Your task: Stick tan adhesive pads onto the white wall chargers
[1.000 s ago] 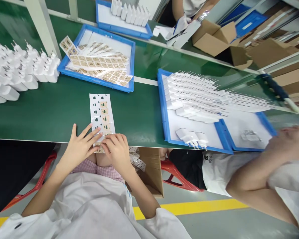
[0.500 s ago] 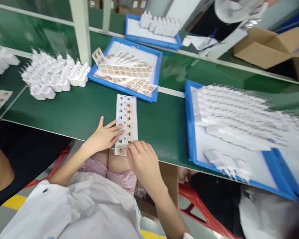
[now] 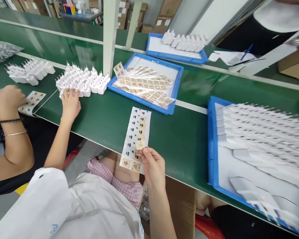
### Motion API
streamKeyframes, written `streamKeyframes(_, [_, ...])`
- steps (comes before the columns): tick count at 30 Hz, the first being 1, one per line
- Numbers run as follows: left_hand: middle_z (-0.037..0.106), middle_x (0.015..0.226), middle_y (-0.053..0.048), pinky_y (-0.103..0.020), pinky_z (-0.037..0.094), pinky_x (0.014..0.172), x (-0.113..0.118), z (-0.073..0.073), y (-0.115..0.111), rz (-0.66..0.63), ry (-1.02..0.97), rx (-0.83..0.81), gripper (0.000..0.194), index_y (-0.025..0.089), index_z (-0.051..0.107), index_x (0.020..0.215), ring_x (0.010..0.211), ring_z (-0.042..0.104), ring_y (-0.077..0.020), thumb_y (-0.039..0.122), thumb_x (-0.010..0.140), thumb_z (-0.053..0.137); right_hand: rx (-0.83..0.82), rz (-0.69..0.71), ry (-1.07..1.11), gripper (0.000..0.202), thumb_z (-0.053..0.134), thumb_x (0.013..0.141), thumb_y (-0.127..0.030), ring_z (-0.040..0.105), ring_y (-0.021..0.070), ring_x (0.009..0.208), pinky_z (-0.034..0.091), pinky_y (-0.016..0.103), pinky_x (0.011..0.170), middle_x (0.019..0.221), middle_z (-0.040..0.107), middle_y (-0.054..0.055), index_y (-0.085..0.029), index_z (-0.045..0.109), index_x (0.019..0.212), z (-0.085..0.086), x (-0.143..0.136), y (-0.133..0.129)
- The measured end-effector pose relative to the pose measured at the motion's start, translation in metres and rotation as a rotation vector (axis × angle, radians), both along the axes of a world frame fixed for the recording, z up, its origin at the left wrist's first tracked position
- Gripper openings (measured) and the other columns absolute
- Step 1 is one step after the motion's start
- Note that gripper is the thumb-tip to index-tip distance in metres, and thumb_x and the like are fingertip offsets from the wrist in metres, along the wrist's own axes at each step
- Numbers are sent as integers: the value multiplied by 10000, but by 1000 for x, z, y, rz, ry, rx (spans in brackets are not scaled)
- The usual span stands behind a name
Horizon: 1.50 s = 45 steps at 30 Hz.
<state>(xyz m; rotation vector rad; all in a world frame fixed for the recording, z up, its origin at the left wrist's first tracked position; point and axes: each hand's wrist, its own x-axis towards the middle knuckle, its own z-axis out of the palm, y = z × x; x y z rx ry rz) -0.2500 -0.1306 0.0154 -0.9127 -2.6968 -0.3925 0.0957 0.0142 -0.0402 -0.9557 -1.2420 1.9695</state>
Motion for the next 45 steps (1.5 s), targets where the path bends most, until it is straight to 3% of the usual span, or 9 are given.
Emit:
streamKeyframes(8, [520, 1442, -310, -689, 333, 1066, 2, -6, -15, -31, 54, -111, 574, 38, 587, 1389, 1387, 436, -526, 47, 875, 333, -118, -41, 107, 401, 962, 622, -490, 606, 130, 656, 560, 301, 697, 666, 629, -17, -206, 683, 671, 2, -1, 4])
streamKeyframes(14, [398, 1610, -284, -690, 321, 1081, -9, -11, -26, 19, 78, -90, 556, 80, 605, 1356, 1437, 386, -507, 49, 861, 354, -121, -51, 109, 423, 979, 589, -487, 588, 122, 633, 561, 303, 686, 649, 617, -27, -207, 674, 671, 1, -1, 5])
streamKeyframes(19, [536, 1500, -210, -670, 324, 1114, -13, -8, -37, 100, 42, 13, 561, 171, 622, 1375, 1414, 425, -467, 63, 873, 397, -105, -72, 121, 448, 980, 587, -485, 560, 108, 602, 550, 293, 657, 625, 583, -43, -203, 642, 671, -4, 1, 6])
streamKeyframes(23, [605, 1391, -234, -686, 326, 1133, -7, -6, -41, 102, 5, 126, 362, 150, 690, 1231, 1381, 443, -491, 249, 909, 558, -67, -85, 148, 431, 937, 665, -485, 545, 101, 592, 535, 287, 647, 622, 557, -45, -197, 618, 686, -6, 1, 7])
streamKeyframes(26, [697, 1199, -179, -558, 469, 1072, 22, -14, -36, -37, -127, 407, 375, 154, 670, 1165, 1211, 611, -390, 406, 888, 670, -25, -116, 170, 424, 919, 691, -484, 530, 105, 578, 535, 302, 640, 610, 546, -47, -202, 602, 672, 5, -1, 4])
streamKeyframes(30, [713, 1233, -139, -393, 577, 917, 105, -24, -17, -495, -548, 890, 436, 215, 537, 1178, 1062, 728, -258, 518, 909, 699, 7, -90, 230, 395, 906, 726, -462, 520, 105, 545, 533, 300, 606, 601, 556, -48, -212, 608, 657, 39, -2, -15])
streamKeyframes(35, [665, 1189, -99, -333, 568, 853, 203, -14, 8, -1055, -896, 964, 391, 263, 483, 1234, 1072, 685, -211, 363, 932, 711, 159, 24, 317, 351, 772, 887, -420, 521, 120, 527, 468, 265, 506, 617, 542, -33, -224, 580, 668, 81, 6, -52])
streamKeyframes(39, [600, 1084, -61, -315, 522, 752, 235, -13, 21, -1161, -1126, 957, 405, 272, 461, 1213, 929, 634, -195, 453, 924, 680, 273, -42, 318, 332, 714, 935, -401, 437, 109, 499, 414, 243, 474, 594, 462, -51, -232, 555, 698, 88, 16, -68])
streamKeyframes(45, [539, 1072, -11, -262, 458, 720, 242, -24, 23, -1110, -1312, 932, 556, 297, 398, 1140, 852, 569, -139, 494, 831, 816, 208, -28, 316, 327, 695, 943, -385, 332, 88, 464, 308, 205, 427, 575, 417, -68, -233, 537, 700, 79, 29, -66])
